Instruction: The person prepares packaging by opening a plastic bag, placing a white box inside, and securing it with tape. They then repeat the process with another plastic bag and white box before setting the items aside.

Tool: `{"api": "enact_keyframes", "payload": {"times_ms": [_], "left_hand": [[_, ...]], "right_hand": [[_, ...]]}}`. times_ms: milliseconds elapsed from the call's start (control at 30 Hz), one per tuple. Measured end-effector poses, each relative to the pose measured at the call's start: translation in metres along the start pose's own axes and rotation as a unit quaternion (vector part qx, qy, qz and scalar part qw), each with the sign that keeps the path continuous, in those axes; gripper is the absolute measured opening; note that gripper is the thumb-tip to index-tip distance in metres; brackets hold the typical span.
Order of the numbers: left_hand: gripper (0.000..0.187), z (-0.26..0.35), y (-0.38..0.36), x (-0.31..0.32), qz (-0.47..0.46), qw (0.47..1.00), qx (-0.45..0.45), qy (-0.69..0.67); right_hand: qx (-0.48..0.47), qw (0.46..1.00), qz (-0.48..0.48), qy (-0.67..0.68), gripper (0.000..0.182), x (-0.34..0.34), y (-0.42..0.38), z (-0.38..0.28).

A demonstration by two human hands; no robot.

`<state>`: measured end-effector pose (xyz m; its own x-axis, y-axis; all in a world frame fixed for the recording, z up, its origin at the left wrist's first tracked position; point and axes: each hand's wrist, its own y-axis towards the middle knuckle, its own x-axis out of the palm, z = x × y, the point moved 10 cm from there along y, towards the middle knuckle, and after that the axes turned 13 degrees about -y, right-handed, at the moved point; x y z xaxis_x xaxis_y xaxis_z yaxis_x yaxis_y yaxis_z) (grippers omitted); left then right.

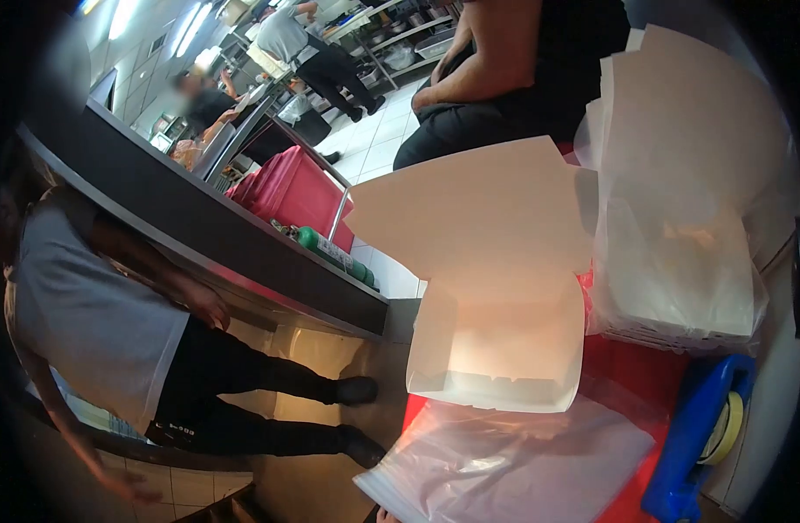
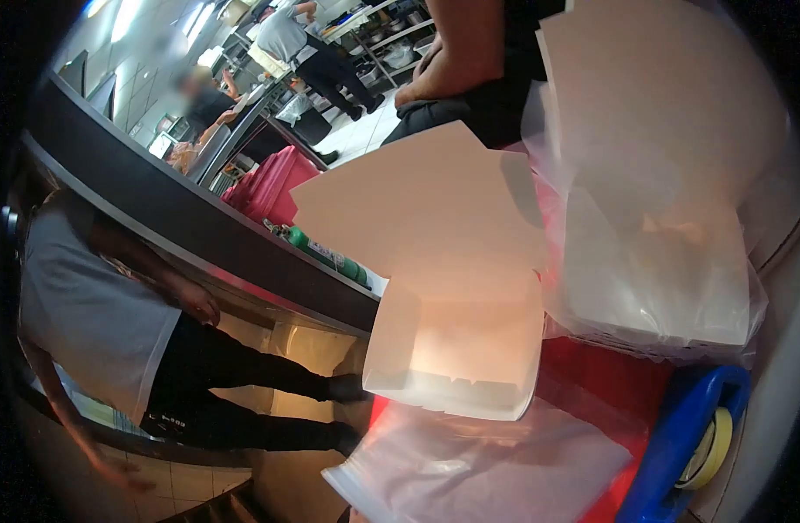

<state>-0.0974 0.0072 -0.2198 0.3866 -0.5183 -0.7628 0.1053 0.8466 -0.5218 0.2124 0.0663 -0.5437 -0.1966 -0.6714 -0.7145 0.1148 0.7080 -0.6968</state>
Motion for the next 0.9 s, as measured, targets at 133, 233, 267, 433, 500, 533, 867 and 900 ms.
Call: {"api": "enact_keyframes", "payload": {"times_ms": [133, 233, 267, 433, 500, 533, 867, 900], "left_hand": [[0.045, 0.008, 0.002, -0.011, 0.049, 0.998, 0.037, 0.002], [0.044, 0.020, 0.005, -0.023, 0.122, 0.988, 0.097, 0.013], [0.043, 0.023, 0.005, -0.029, 0.152, 0.981, 0.122, 0.019], [0.036, 0.044, 0.008, -0.051, 0.129, 0.978, 0.166, 0.001], [0.031, 0.042, 0.009, -0.055, 0.140, 0.975, 0.173, -0.009], [0.029, 0.040, 0.010, -0.053, 0.139, 0.976, 0.168, -0.002], [0.021, 0.030, -0.001, -0.065, 0.174, 0.936, 0.220, -0.211], [0.019, 0.026, 0.004, -0.066, 0.170, 0.930, 0.231, -0.229]], "right_hand": [[-0.015, 1.000, 0.012, -0.008, 0.043, -0.016, -0.012, 0.000], [-0.053, 0.998, 0.029, -0.015, 0.044, -0.036, -0.036, -0.006], [-0.072, 0.997, 0.034, -0.019, 0.044, -0.046, -0.049, -0.011], [-0.223, 0.971, -0.017, -0.089, 0.045, -0.094, -0.152, -0.056], [-0.292, 0.938, -0.065, -0.173, 0.045, -0.099, -0.204, -0.069], [-0.335, 0.911, -0.093, -0.221, 0.045, -0.095, -0.227, -0.072], [-0.379, 0.822, 0.109, 0.412, 0.033, -0.251, -0.426, -0.007], [-0.367, 0.819, 0.181, 0.402, 0.033, -0.280, -0.451, 0.000]]}}
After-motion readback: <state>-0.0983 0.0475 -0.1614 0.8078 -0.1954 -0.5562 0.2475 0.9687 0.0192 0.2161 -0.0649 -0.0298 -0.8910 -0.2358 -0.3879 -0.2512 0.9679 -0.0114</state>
